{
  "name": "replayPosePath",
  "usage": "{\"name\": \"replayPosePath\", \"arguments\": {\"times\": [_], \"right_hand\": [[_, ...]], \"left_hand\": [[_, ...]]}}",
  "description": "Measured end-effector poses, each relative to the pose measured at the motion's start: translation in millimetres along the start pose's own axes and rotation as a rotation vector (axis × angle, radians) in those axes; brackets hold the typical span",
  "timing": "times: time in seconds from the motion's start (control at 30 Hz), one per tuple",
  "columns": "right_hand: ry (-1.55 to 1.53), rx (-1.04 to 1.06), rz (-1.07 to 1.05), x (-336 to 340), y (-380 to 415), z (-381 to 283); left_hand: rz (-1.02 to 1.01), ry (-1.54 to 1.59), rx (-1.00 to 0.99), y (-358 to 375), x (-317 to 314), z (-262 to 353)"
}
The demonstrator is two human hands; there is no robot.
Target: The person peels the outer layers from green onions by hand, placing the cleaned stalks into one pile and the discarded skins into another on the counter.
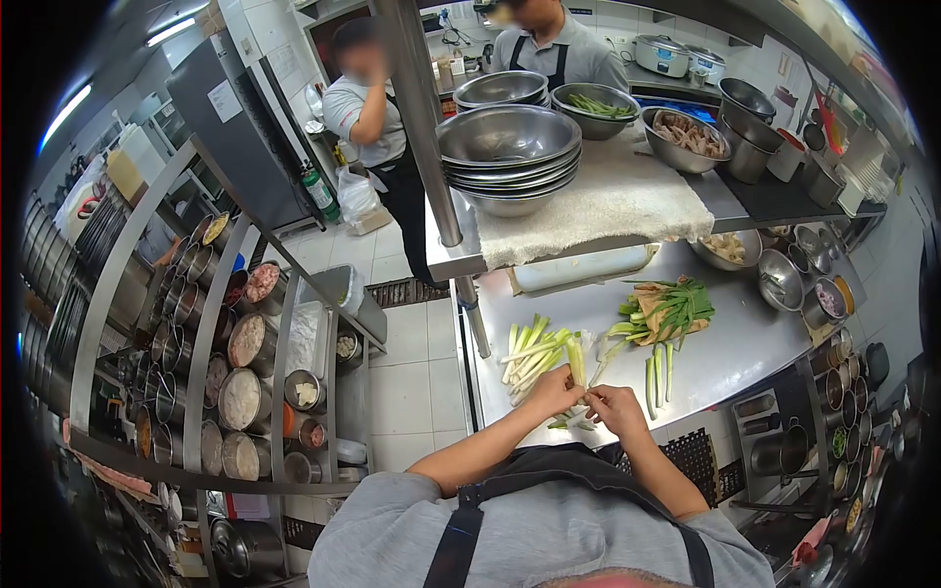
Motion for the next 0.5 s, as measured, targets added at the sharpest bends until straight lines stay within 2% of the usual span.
{"name": "replayPosePath", "arguments": {"times": [0.27,0.37,0.43,0.5], "right_hand": [[-0.200,-0.105,-0.120,1.8,-6.3,17.1],[-0.072,-0.058,-0.056,1.8,-2.0,10.7],[0.096,0.027,0.014,1.0,-1.3,7.8],[0.117,0.050,0.034,0.7,-1.9,7.6]], "left_hand": [[-0.049,0.068,0.002,1.5,0.0,3.6],[-0.061,-0.069,-0.018,3.3,2.3,12.9],[-0.054,-0.077,-0.049,4.0,4.5,21.6],[-0.043,-0.085,-0.077,4.4,5.8,27.1]]}}
Point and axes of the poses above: each hand's wrist, its own y-axis away from the middle knuckle, its own x-axis out of the back of the hand, z = x × y, the point moved 1 cm from there along -y, towards the middle knuckle, and after that the axes turned 15 degrees about -x, right-handed, at the moved point
